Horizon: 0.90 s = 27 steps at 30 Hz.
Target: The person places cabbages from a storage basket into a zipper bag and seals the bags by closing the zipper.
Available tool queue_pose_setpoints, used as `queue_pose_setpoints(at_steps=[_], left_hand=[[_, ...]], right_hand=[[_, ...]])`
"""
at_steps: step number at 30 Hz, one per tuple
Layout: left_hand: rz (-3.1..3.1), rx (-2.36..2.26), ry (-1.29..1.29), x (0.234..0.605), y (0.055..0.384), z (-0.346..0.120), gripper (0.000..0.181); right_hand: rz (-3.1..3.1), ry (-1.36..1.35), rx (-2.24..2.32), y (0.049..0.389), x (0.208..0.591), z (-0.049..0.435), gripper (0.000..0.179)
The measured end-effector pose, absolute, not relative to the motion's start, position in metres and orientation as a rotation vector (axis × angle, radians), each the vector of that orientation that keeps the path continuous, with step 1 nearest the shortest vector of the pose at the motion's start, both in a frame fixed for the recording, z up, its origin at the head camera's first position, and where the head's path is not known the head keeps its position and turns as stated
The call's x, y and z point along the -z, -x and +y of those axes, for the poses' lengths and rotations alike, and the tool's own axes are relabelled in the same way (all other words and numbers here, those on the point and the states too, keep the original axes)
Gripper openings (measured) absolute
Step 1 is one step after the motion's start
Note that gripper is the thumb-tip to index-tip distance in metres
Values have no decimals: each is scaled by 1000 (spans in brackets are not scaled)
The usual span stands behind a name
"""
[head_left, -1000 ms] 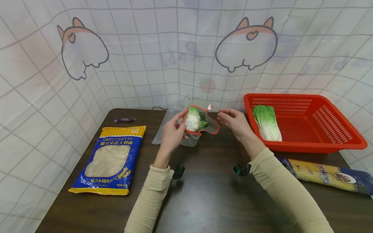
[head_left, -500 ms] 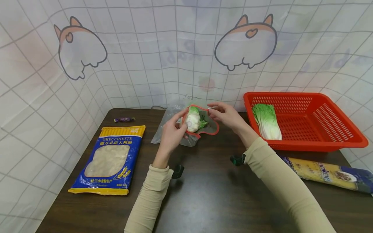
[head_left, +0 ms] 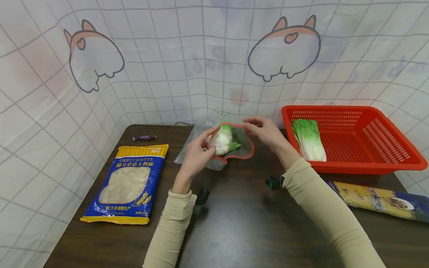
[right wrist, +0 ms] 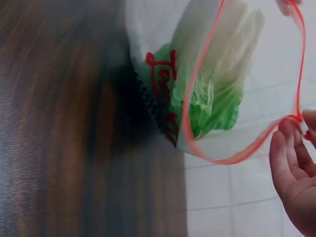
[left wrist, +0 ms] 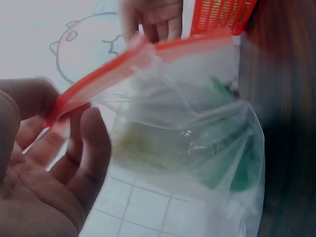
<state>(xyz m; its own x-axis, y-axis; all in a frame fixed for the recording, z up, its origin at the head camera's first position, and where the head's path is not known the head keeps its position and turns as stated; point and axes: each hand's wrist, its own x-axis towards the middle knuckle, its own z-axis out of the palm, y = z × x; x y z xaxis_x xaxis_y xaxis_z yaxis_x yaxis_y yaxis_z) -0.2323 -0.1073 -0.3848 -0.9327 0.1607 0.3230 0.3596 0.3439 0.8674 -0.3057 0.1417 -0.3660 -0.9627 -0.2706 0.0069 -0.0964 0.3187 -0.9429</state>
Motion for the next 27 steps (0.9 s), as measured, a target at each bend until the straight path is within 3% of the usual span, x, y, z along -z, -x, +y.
queue_pose_setpoints(at_steps=[9, 16, 27], left_hand=[[-2041, 1702, 406, 365, 224, -120, 38], [-1970, 1932, 397, 345, 210, -123, 43], [-2049, 1776, 544, 347, 211, -122, 28]], right_hand=[[2349, 433, 2033, 296, 332, 148, 28], [2266, 409, 2328, 282, 300, 137, 24], [2106, 355, 2549, 270, 278, 132, 25]])
